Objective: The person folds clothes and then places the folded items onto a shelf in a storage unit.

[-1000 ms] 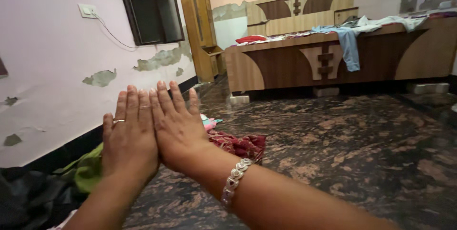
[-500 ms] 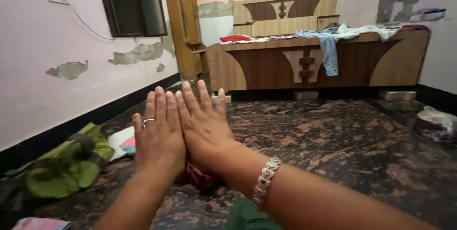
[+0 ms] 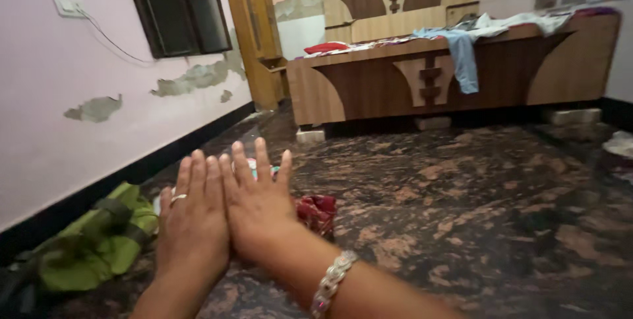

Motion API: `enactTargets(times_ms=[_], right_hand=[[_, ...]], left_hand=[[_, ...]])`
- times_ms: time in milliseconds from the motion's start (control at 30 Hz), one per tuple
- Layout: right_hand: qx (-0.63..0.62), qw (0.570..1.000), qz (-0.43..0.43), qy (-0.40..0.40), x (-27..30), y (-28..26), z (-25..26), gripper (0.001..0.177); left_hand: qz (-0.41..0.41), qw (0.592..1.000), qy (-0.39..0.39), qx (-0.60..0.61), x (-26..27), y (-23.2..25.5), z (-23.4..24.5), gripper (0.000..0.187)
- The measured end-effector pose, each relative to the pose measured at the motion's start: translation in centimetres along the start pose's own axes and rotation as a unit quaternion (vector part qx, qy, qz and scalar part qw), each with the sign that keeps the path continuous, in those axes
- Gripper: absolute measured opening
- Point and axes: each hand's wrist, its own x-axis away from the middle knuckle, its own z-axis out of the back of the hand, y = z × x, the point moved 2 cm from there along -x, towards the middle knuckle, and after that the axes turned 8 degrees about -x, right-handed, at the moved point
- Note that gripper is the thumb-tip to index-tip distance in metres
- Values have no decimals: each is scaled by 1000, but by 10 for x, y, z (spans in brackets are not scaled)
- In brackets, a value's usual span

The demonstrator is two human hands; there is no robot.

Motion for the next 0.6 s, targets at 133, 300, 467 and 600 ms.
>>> enactTargets(times_ms=[133,300,467,600], right_hand=[[-64,998,-3,-5,-10,-31,-1,82],[-172,982,-25,77,-18,-56,5,79],[-210,972,-15,107,-33,-88,3,76],[-149,980,13,135,-20,-76,-2,76]], left_hand=[[-5,999,-7,-42,2,-33,5,77],[-21,988,3,-153,1,-77,10,57],[-64,981,69,-171,6,-122,18,65],[-85,990,90,-68,12,-106,6,63]])
